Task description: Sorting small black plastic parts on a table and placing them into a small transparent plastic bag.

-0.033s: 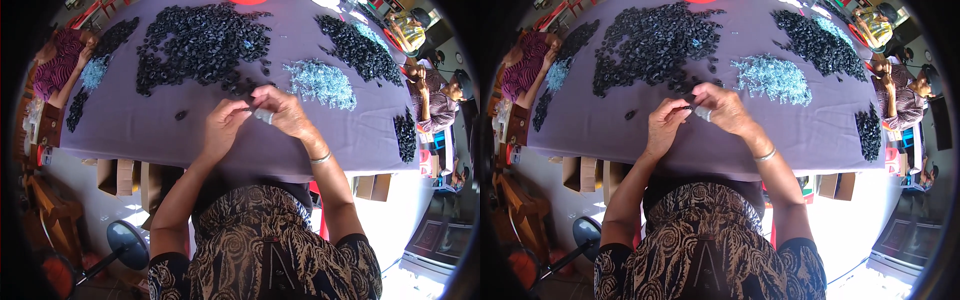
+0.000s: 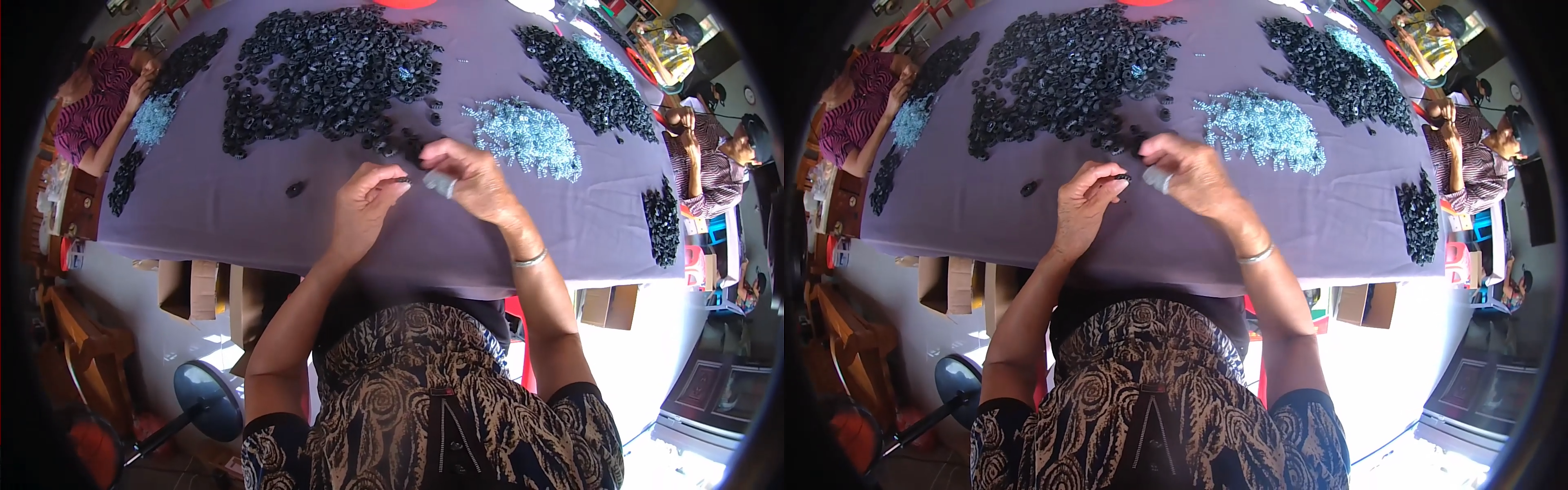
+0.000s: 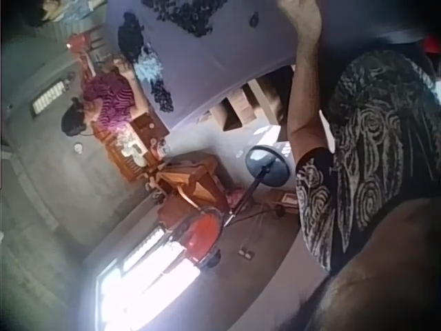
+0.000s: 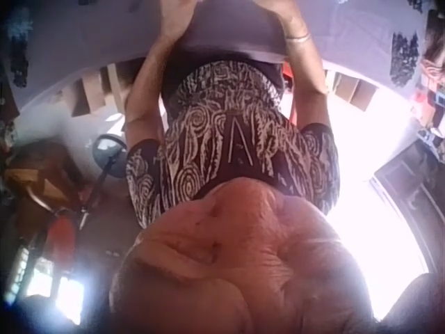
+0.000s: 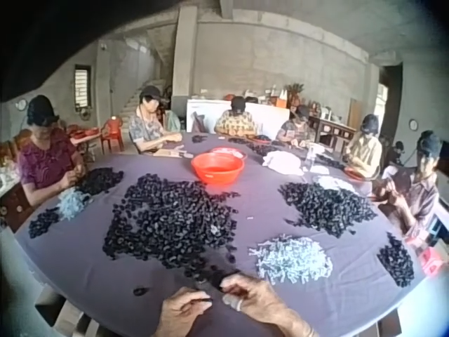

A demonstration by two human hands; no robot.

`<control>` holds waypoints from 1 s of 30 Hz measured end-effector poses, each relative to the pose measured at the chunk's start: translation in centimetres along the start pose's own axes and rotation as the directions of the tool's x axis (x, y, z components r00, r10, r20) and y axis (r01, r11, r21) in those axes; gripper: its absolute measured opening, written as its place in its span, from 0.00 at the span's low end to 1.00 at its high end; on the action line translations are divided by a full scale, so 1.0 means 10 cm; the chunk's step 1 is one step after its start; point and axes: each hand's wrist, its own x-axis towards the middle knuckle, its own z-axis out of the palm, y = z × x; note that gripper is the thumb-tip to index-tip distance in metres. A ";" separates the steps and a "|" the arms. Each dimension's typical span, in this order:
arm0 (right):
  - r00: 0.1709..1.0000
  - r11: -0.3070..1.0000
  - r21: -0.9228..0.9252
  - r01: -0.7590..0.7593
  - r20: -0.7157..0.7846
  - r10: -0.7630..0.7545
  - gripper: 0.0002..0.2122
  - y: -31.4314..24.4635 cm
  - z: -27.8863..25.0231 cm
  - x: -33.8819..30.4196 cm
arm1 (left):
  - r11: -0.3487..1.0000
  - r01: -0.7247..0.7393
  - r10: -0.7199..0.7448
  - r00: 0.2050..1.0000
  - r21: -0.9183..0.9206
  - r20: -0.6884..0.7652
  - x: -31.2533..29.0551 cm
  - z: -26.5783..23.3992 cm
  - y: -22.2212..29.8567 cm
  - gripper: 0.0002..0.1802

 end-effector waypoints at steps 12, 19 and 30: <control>0.940 0.625 -0.768 0.141 -0.094 -0.328 0.11 0.21 -0.44 0.05 | 0.948 0.203 -0.208 0.978 -0.245 0.007 0.02 0.02 0.01 0.10; 0.959 0.620 -0.778 0.102 -0.087 -0.268 0.17 0.14 -0.31 0.00 | 0.916 0.283 -0.282 0.958 -0.284 0.045 0.03 0.00 0.11 0.10; 0.996 0.875 0.483 0.029 -0.092 0.018 0.06 -0.10 0.27 -0.03 | 0.806 0.375 -0.378 0.922 -0.457 0.089 0.02 -0.05 0.10 0.10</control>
